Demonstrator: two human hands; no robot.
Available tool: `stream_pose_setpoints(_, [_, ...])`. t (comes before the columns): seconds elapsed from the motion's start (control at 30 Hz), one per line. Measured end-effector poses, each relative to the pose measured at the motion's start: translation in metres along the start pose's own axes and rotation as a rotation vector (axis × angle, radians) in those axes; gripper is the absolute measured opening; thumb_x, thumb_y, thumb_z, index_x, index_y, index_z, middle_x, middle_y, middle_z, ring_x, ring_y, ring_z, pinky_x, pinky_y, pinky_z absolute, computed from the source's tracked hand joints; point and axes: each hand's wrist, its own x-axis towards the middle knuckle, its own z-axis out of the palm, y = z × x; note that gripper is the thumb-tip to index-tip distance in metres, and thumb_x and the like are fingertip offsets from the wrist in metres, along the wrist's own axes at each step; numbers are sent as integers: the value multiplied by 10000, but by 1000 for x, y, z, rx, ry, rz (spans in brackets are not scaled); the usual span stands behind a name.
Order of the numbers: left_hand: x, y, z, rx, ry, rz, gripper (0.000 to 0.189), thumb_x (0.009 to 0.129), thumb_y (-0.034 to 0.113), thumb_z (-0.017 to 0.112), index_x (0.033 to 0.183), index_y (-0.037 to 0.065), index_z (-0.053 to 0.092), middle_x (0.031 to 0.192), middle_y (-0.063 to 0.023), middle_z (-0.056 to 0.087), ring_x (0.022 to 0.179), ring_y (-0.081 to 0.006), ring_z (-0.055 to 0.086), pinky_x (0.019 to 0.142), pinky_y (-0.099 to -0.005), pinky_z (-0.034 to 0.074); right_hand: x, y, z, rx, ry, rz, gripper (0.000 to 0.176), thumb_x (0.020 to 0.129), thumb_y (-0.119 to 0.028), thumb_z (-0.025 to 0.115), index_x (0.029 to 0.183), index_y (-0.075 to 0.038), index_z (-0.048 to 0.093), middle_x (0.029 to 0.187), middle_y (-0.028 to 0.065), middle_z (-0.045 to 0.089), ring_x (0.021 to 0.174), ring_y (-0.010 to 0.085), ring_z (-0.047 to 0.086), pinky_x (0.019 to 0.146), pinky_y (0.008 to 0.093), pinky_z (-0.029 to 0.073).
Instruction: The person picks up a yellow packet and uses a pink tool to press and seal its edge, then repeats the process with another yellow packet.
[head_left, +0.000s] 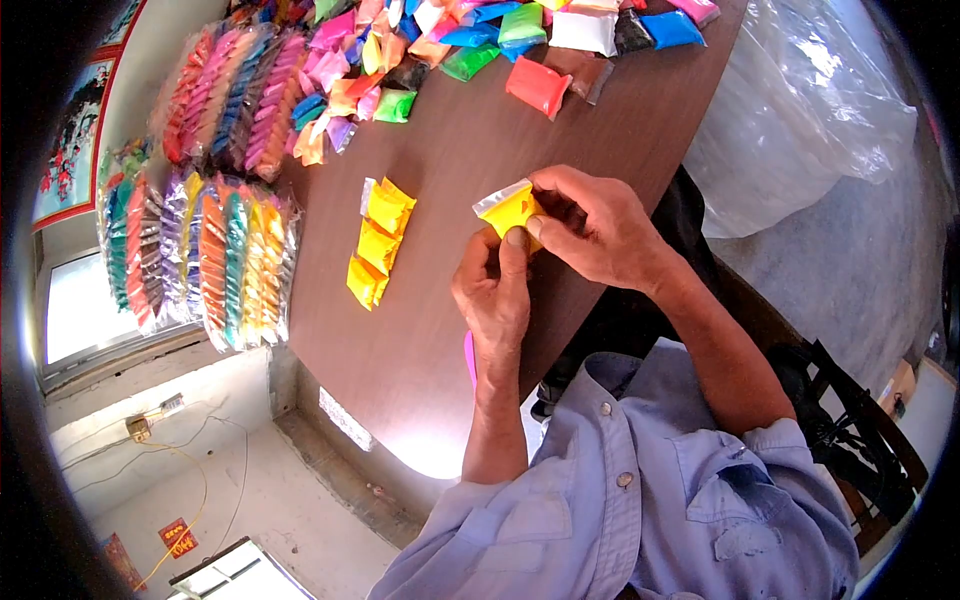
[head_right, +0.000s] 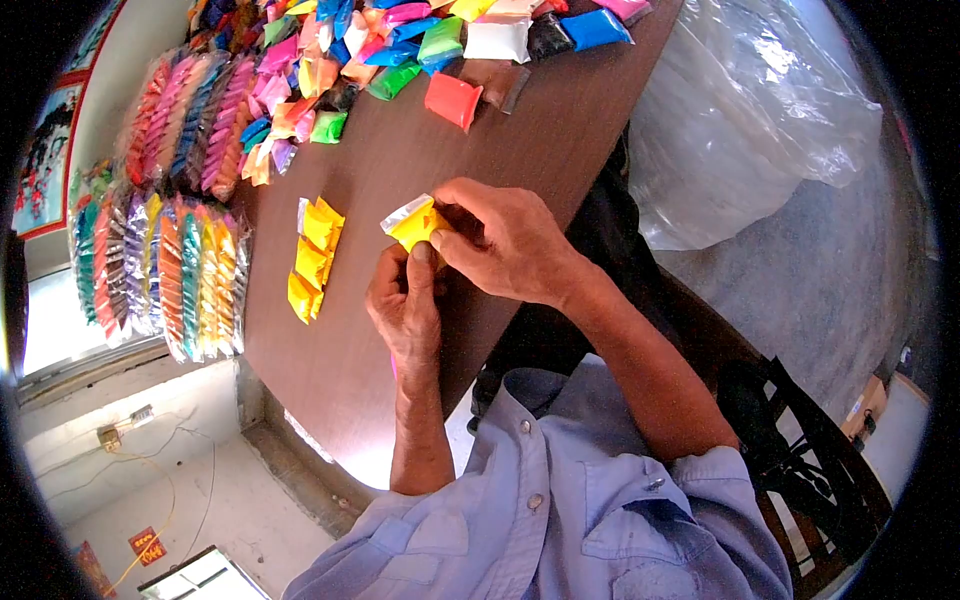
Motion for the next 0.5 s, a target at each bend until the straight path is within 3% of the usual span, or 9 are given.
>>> stream_pose_setpoints(0.17, [1,-5,0,-27,-2,63,229,1034,236,710,1074,11,715,868,-6,689,763,-69,588,691,-253,485,0,5,3,-30,6,-34,298,974,-110,730,1235,-3,635,980,88,730,827,129,725,736,259,585])
stream_pose_setpoints(0.23, [1,-5,0,-14,2,103,235,1019,238,726,1083,12,723,877,-32,718,762,-83,612,694,-269,510,-1,9,5,48,75,-27,256,939,-142,739,1153,-28,659,932,149,746,829,286,765,721,377,590])
stream_pose_setpoints(0.33, [0,5,3,13,-4,46,256,1017,258,728,1079,10,727,886,-25,714,769,-78,606,691,-263,508,-1,10,6,101,109,-20,244,933,-121,741,1146,-28,664,935,153,742,825,288,763,725,376,591])
stream_pose_setpoints(0.4, [-1,15,5,-85,13,-61,244,1050,270,683,1030,28,716,842,26,644,776,-62,567,700,-240,459,-1,9,6,92,92,-27,236,931,-108,738,1142,-29,667,936,155,742,827,283,763,727,377,592])
stream_pose_setpoints(0.5, [-1,14,5,-78,35,-50,279,1064,299,661,1010,31,717,830,28,636,770,-57,552,695,-240,452,-1,11,6,51,77,-62,221,930,-93,730,1134,-31,671,931,157,740,826,274,763,724,379,590])
